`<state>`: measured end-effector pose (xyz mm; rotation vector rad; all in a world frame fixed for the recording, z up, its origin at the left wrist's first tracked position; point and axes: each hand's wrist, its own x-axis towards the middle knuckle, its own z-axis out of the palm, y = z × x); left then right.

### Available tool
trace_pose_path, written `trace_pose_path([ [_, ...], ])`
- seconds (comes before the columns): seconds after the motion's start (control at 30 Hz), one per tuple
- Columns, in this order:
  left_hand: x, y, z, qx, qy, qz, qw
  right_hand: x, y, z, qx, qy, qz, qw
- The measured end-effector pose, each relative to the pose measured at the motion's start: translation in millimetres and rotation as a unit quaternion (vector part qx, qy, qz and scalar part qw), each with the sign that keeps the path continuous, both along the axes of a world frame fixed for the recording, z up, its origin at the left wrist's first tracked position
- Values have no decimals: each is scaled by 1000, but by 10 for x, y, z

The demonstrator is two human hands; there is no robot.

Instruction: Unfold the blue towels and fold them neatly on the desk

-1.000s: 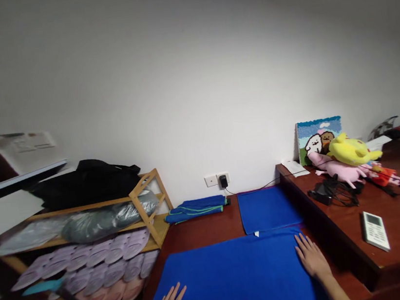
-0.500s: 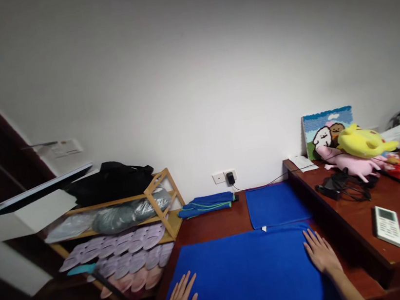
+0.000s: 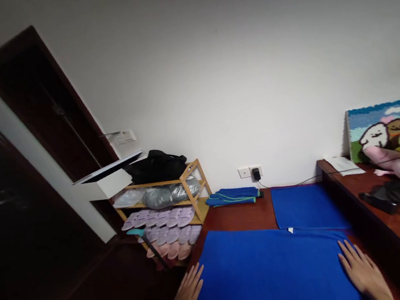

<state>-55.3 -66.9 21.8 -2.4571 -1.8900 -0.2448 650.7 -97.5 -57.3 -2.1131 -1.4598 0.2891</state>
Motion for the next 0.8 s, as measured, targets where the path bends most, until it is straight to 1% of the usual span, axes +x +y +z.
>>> trace_pose_path([
  [0.07,-22,-32,0,0,3,10,1000,-12,-11,29,4,13,-11,1000],
  [0.17,9,-54,-6,1,4,28,1000,-19,-28,73,22,31,-17,999],
  [0.33,48,-60,2,3,3,33,999,26,-24,94,38,62,-11,997],
  [0.4,46,-57,-1,5,5,35,999,55,-8,145,42,77,-11,996],
  [0.47,32,-42,-19,11,8,33,999,90,18,268,40,97,-13,994],
  [0.57,-18,23,-80,25,16,27,999,159,94,552,32,140,-25,989],
  [0.63,-60,94,-137,28,18,18,999,212,179,724,34,165,-61,984],
  [0.67,-78,132,-166,27,18,15,999,236,230,784,34,171,-82,981],
  [0.73,-105,199,-218,22,21,12,999,270,335,837,23,173,-118,978],
  [0.8,-123,243,-250,13,34,13,999,270,425,810,3,173,-136,975],
])
